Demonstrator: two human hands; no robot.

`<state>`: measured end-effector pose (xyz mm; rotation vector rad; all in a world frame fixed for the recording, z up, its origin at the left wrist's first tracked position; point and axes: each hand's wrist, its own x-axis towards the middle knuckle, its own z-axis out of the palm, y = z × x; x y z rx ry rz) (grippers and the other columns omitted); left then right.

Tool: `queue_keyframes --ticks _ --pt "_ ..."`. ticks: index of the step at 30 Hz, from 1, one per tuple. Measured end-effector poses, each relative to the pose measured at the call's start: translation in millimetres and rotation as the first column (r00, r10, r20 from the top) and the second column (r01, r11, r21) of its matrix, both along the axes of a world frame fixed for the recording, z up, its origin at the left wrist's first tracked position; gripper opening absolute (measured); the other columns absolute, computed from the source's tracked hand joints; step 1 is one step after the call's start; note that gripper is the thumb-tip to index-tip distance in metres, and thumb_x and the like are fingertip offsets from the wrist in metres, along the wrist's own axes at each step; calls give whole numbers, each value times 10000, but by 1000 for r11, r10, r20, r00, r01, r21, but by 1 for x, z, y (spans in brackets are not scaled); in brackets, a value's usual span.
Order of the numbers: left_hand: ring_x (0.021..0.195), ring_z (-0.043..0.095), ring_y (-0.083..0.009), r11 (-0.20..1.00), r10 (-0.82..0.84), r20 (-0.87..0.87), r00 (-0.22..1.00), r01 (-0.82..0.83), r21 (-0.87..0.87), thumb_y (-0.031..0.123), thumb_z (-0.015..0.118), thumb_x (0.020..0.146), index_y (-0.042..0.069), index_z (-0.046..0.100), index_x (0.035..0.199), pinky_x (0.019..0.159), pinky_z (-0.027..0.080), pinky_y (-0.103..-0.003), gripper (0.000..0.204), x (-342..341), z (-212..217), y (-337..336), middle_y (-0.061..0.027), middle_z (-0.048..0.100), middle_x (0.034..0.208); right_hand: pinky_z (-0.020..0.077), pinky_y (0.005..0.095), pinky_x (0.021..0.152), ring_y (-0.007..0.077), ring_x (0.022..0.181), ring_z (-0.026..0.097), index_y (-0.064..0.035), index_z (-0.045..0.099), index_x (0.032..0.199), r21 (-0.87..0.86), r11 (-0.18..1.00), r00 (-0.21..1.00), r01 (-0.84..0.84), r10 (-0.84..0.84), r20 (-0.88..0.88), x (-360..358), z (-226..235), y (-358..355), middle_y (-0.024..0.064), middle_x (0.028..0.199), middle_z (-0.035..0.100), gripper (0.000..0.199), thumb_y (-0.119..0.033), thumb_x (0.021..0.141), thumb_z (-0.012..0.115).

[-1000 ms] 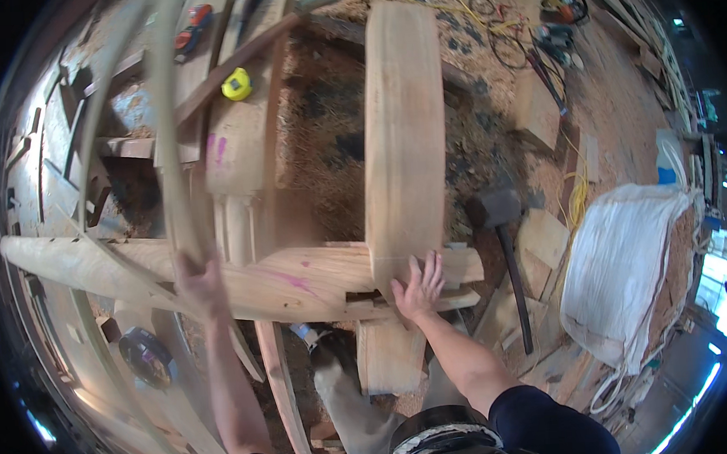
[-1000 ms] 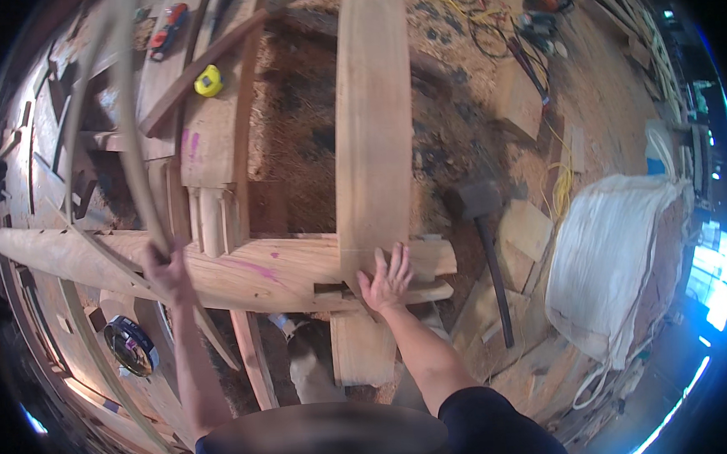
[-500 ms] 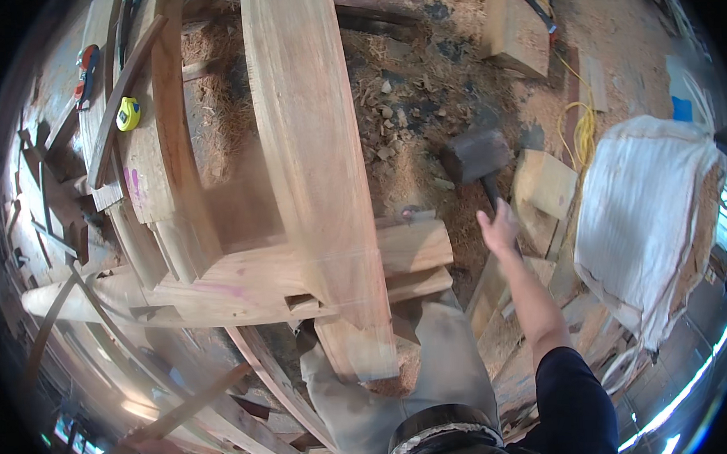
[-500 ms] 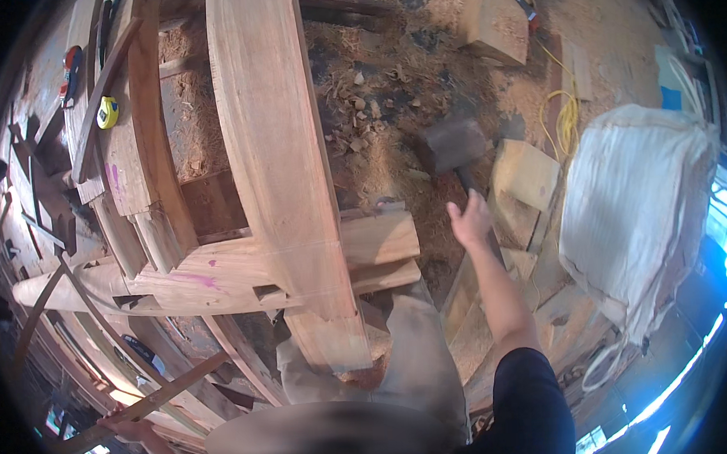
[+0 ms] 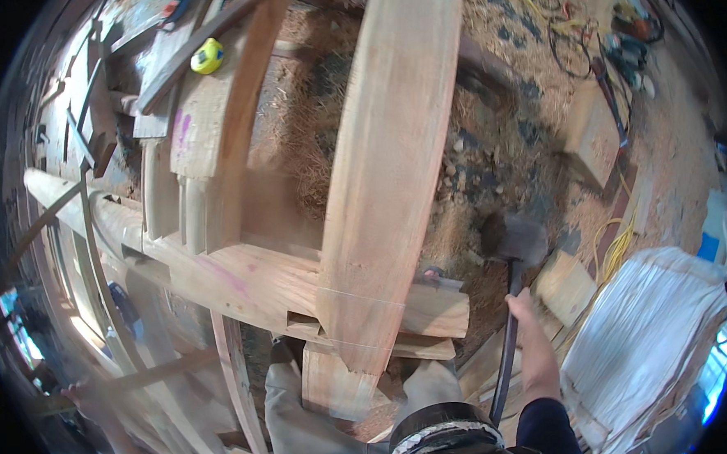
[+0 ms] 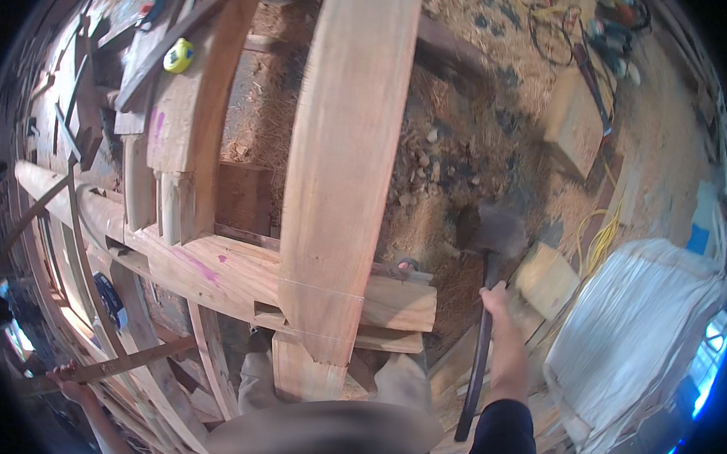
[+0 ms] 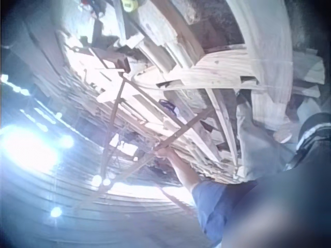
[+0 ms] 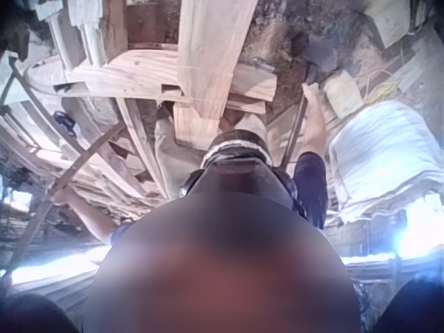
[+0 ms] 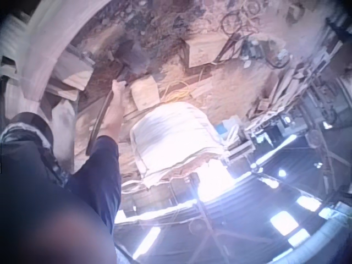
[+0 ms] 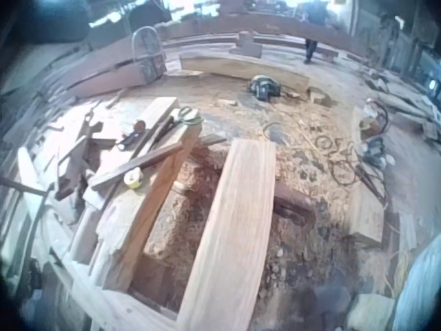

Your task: The person smooths a wooden plank with a handheld sander, then fits it into a larger wooden frame. They use a mallet to tap the plank into place and apply glue to the joints before securing the assembly.

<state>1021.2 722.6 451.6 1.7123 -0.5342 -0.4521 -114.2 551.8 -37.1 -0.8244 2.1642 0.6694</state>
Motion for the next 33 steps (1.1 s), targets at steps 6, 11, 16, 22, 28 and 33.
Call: queue_keyframes --ticks 6,11,16,22,28,33 --pt "805 584 -152 906 423 103 900 -422 -39 531 597 1047 105 575 1079 912 547 -381 428 -76 -29 -32 4 529 826 571 459 699 326 739 726 84 668 984 9 955 947 296 -295 125 26 93 -57 194 835 719 422 -333 928 691" --pt "836 560 -146 902 423 134 896 -431 34 520 565 1069 94 535 1129 914 495 -340 432 -119 -35 -52 -8 509 856 510 368 532 223 585 645 -11 685 814 97 948 893 304 -319 317 52 264 -31 104 666 648 254 -251 879 737" --pt "854 533 -161 874 485 -83 871 -486 12 478 511 1104 113 530 1004 934 458 -376 379 -146 -79 -62 -9 511 858 515 324 494 155 575 615 -1 642 942 28 944 847 328 -307 433 140 457 -31 55 745 632 177 -148 887 725" --pt "910 540 -183 933 318 -112 942 -331 -141 377 439 1143 89 542 982 946 462 -385 345 -161 -128 -51 -25 523 908 512 279 502 110 582 597 39 608 1192 -29 997 920 65 -48 389 267 547 -119 19 735 596 377 -200 929 733" --pt "931 519 -186 925 298 -159 941 -326 -196 373 465 1137 76 510 955 989 442 -377 350 -161 -130 -61 -34 503 911 462 253 493 91 577 568 57 565 1282 -350 926 813 -140 309 493 372 581 -255 8 785 612 471 -213 938 740" --pt "862 545 -196 937 271 -72 960 -280 -208 380 503 1121 57 551 973 946 472 -397 359 -166 -142 -58 -50 556 902 464 255 569 85 625 581 -28 616 1084 -648 728 623 -225 619 479 454 609 -372 -1 776 604 331 -315 959 725"
